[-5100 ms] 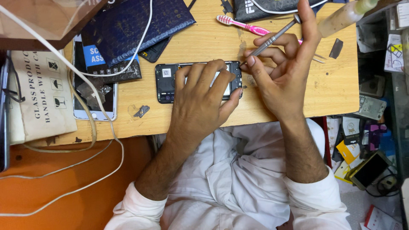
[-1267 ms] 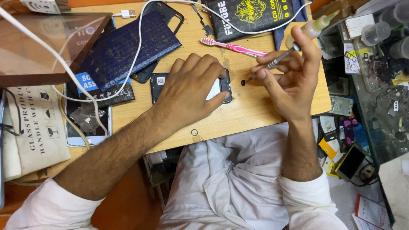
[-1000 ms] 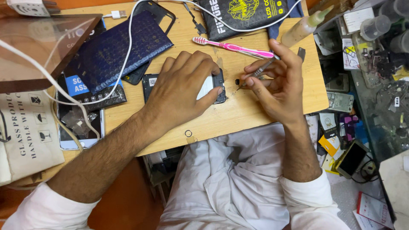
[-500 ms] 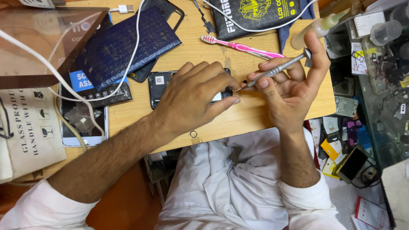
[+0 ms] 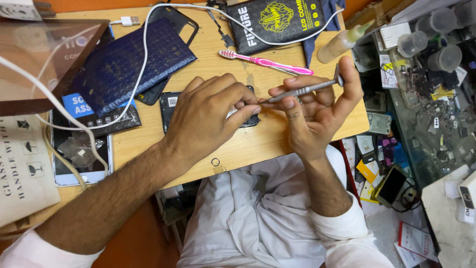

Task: The person disassembles a mobile phone, removes the back cover and battery, and uses a screwdriver to adjust internal components. They then reassemble the phone by placing the battery and back cover back into position.

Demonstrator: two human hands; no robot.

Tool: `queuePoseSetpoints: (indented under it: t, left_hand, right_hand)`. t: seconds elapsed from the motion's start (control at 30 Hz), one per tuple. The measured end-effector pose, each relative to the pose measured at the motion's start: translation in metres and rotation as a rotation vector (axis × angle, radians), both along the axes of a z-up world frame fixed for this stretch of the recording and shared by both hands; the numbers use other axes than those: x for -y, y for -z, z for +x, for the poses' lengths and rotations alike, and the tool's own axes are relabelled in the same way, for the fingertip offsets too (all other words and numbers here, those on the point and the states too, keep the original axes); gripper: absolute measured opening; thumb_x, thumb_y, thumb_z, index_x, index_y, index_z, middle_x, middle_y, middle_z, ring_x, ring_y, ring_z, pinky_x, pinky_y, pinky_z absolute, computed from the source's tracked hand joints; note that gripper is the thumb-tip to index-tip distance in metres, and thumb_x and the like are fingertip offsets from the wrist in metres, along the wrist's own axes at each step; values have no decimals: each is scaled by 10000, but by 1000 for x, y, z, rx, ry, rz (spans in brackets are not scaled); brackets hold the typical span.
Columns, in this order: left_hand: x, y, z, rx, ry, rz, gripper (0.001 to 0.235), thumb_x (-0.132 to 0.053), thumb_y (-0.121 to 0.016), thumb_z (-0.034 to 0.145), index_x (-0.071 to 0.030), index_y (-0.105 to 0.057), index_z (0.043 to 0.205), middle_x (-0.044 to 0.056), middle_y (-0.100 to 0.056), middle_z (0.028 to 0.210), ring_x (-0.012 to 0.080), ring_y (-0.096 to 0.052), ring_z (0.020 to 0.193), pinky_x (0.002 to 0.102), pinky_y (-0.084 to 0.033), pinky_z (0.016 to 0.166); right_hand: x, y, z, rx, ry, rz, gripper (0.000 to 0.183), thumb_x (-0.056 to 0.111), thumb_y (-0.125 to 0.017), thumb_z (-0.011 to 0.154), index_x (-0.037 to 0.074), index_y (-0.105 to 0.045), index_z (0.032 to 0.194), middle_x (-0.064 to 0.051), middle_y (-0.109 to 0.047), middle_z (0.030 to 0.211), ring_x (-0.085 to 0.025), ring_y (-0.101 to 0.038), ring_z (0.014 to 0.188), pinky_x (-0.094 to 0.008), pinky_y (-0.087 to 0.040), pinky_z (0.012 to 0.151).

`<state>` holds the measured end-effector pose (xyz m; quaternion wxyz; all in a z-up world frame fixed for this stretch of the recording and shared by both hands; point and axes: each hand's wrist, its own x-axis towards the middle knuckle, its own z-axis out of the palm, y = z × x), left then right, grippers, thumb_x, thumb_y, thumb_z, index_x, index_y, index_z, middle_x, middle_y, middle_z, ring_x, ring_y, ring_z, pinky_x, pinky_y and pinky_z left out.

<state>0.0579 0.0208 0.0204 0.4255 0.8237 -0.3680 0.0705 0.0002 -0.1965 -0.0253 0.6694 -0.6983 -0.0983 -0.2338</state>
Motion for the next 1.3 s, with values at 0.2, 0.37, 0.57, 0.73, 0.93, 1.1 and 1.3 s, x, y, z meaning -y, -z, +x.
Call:
queuePoseSetpoints:
  t: [0.2, 0.37, 0.57, 0.73, 0.93, 1.1, 1.3]
  left_hand:
    - [0, 3, 1, -2, -1, 2, 160, -268, -772, 937, -125, -701, 943, -21, -642, 852, 167, -651, 758, 380, -403, 743]
    - [0, 5, 1, -5, 4, 9, 172, -268, -772, 934, -117, -692, 928, -14, -636, 851, 186, -632, 756, 376, -404, 740]
    - [0, 8, 1, 31, 10, 30, 164, -270, -753, 949, -116, -697, 936, -4, -633, 868, 197, -614, 763, 385, -402, 743]
    - [2, 10, 1, 14, 41, 86, 173, -274, -741, 963, -106, -701, 956, 21, -621, 898, 218, -614, 823, 401, -418, 760]
    - [0, 8, 4, -58, 202, 150, 283, -315, -791, 867, -81, -694, 993, 55, -626, 967, 254, -610, 1000, 436, -440, 890]
    - [-2, 4, 6, -128, 220, 214, 321, -289, -829, 801, -76, -690, 997, 59, -627, 982, 256, -600, 1014, 434, -431, 898]
    - [-1, 6, 6, -145, 209, 249, 346, -288, -839, 795, -75, -658, 998, 60, -623, 968, 259, -598, 1014, 438, -427, 895]
  right_hand:
    - [1, 2, 0, 55, -41, -64, 811, -23, -679, 1122, 197, -66, 1606, -209, -639, 1243, -283, -724, 1011, -436, -696, 965]
    - [-2, 0, -2, 67, -34, -103, 791, -38, -671, 1139, 200, -78, 1606, -198, -618, 1206, -291, -726, 1014, -436, -700, 962]
    - [-2, -8, -2, 145, -78, -330, 771, -116, -596, 1108, 234, -116, 1599, -240, -600, 1212, -333, -734, 1048, -443, -696, 943]
    - [6, -12, -1, 137, -200, -329, 843, -159, -623, 1080, 236, -130, 1639, -233, -607, 1236, -310, -728, 1092, -407, -688, 945]
    - [9, -12, -4, 71, -233, -378, 837, -191, -653, 1037, 194, -199, 1625, -226, -622, 1219, -282, -726, 1094, -336, -681, 894]
    - [8, -15, -3, 68, -265, -419, 822, -187, -673, 1028, 180, -235, 1619, -215, -637, 1228, -257, -734, 1102, -323, -680, 908]
    - [7, -22, -1, 113, -242, -558, 793, -160, -704, 1011, 159, -270, 1594, -199, -675, 1232, -243, -747, 1099, -306, -670, 907]
